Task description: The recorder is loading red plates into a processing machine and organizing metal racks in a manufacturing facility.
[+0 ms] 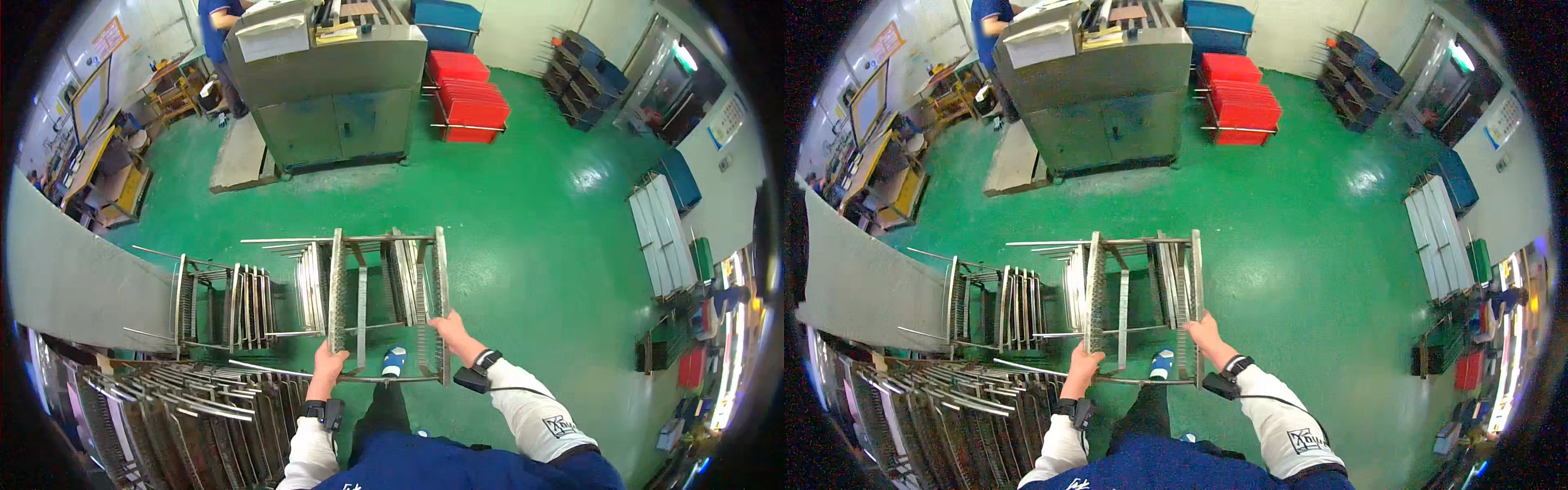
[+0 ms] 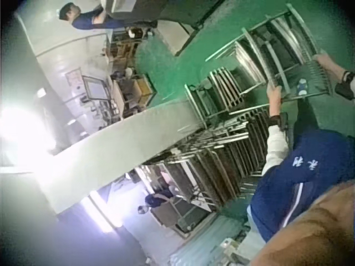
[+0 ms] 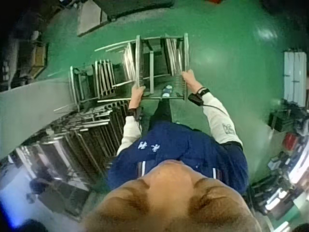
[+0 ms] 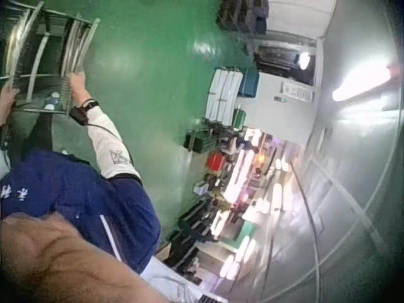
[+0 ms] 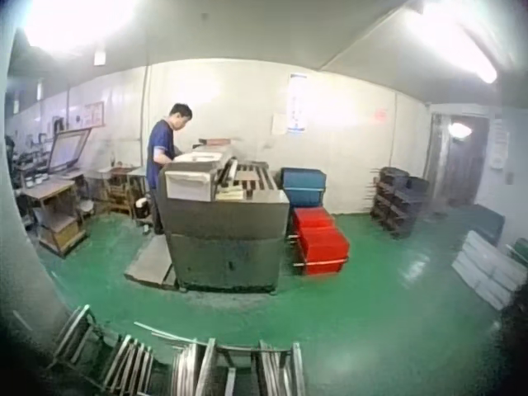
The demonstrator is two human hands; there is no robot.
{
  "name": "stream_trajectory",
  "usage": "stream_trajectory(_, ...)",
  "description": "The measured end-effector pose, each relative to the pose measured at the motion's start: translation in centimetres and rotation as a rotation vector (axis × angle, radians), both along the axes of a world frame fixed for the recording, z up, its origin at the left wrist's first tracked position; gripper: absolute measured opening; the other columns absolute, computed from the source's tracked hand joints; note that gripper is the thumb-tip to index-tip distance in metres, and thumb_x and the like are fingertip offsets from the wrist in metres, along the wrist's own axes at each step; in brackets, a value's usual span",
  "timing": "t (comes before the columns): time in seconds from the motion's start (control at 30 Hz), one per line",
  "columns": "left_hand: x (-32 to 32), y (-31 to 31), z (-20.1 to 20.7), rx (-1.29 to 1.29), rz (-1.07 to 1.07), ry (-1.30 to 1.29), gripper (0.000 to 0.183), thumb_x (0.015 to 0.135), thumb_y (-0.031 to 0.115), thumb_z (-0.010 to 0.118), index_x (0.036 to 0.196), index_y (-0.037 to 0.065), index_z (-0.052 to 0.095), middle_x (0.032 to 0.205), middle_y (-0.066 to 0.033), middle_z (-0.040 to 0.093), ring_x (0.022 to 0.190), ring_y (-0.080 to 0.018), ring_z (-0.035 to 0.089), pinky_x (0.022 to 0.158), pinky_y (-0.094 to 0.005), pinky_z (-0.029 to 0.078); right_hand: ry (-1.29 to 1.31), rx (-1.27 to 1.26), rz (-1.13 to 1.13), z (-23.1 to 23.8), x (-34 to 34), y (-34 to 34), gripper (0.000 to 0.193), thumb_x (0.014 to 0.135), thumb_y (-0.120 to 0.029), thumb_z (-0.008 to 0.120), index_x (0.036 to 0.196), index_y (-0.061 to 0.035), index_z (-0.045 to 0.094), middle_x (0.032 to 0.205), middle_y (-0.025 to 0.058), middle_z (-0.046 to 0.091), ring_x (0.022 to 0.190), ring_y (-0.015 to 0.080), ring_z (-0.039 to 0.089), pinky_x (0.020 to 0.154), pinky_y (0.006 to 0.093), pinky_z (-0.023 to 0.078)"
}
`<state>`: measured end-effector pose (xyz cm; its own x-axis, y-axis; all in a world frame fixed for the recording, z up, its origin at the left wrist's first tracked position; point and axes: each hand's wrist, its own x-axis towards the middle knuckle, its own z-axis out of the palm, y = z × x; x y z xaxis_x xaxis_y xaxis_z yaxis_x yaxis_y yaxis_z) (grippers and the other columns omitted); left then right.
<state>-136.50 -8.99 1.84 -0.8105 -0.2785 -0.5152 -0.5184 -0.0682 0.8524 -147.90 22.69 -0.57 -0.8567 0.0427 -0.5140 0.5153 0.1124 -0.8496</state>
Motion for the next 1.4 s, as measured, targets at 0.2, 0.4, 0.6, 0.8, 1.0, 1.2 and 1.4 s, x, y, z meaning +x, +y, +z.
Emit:
stream_trajectory(0.2,-4.7,-3.4,-3.4,-0.041,0.101,-0.016,0.043,0.076,-0.004,0.067,0.118,-0.001,0.058,0.102,-0.0059,0.066,0.088,-0.0157,0.060,0.079,-0.0296,0.048,-0.063,-0.059,0.152,-5.0,-8.4,-5.5,0.041,0.078,-0.003,0.069,0.118,0.0012,0.059,0.099,0.0089,0.068,0.084,0.0186,0.062,0.075,0.0351,0.051)
stream_trajectory(0.4,-10.0,-4.4,-6.1,-0.149,0.101,-0.029,0.035,0.076,0.000,0.067,0.110,-0.001,0.062,0.095,-0.0066,0.068,0.082,-0.0153,0.061,0.076,-0.0311,0.049,-0.128,-0.001,0.153,-12.3,-13.5,-6.4,0.044,0.080,-0.004,0.070,0.121,0.0016,0.057,0.101,0.0094,0.067,0.089,0.0198,0.063,0.080,0.0366,0.051)
stream_trajectory(0.6,-11.3,-6.6,-13.3,-0.162,0.130,0.015,0.037,0.075,0.006,0.070,0.110,-0.002,0.063,0.098,-0.0112,0.070,0.088,-0.0206,0.064,0.081,-0.0346,0.050,-0.103,0.145,0.306,-12.5,-16.7,-8.4,0.061,0.081,-0.017,0.075,0.132,0.0043,0.051,0.120,0.0192,0.065,0.107,0.0267,0.063,0.093,0.0372,0.049)
stream_trajectory(0.8,-11.4,-4.7,-16.5,-0.927,-0.048,-0.149,0.041,0.079,0.009,0.067,0.120,0.005,0.063,0.116,-0.0225,0.064,0.109,-0.0419,0.058,0.095,-0.0507,0.046,0.037,0.531,0.576,-11.2,-16.7,-8.0,0.072,0.081,-0.039,0.073,0.136,0.0018,0.051,0.136,0.0257,0.055,0.124,0.0389,0.054,0.104,0.0404,0.045)
stream_trajectory(1.0,-10.4,-0.8,-16.7,-0.858,-0.323,-0.235,0.041,0.078,0.018,0.068,0.118,0.013,0.065,0.115,-0.0202,0.065,0.107,-0.0424,0.060,0.092,-0.0529,0.048,-0.057,0.551,0.678,-10.1,-9.0,-3.8,0.037,0.082,-0.039,0.066,0.106,-0.0105,0.072,0.099,0.0150,0.073,0.094,0.0331,0.068,0.082,0.0442,0.053)
stream_trajectory(1.2,-6.1,0.4,-19.8,-0.667,-1.026,0.051,0.029,0.079,0.031,0.066,0.102,0.014,0.071,0.109,-0.0141,0.070,0.103,-0.0329,0.065,0.086,-0.0451,0.053,-0.144,0.627,0.696,-8.8,4.1,5.8,0.026,0.077,-0.028,0.059,0.080,-0.0061,0.072,0.087,0.0193,0.070,0.081,0.0393,0.067,0.074,0.0489,0.053)
stream_trajectory(1.4,-5.3,2.5,-16.6,-0.263,-1.313,-0.664,0.041,0.086,0.029,0.069,0.117,0.002,0.067,0.105,-0.0097,0.072,0.089,-0.0212,0.070,0.080,-0.0355,0.054,-0.063,0.738,0.385,-5.0,15.4,13.8,0.027,0.076,-0.025,0.055,0.076,-0.0024,0.070,0.082,0.0226,0.068,0.077,0.0423,0.065,0.069,0.0523,0.051)
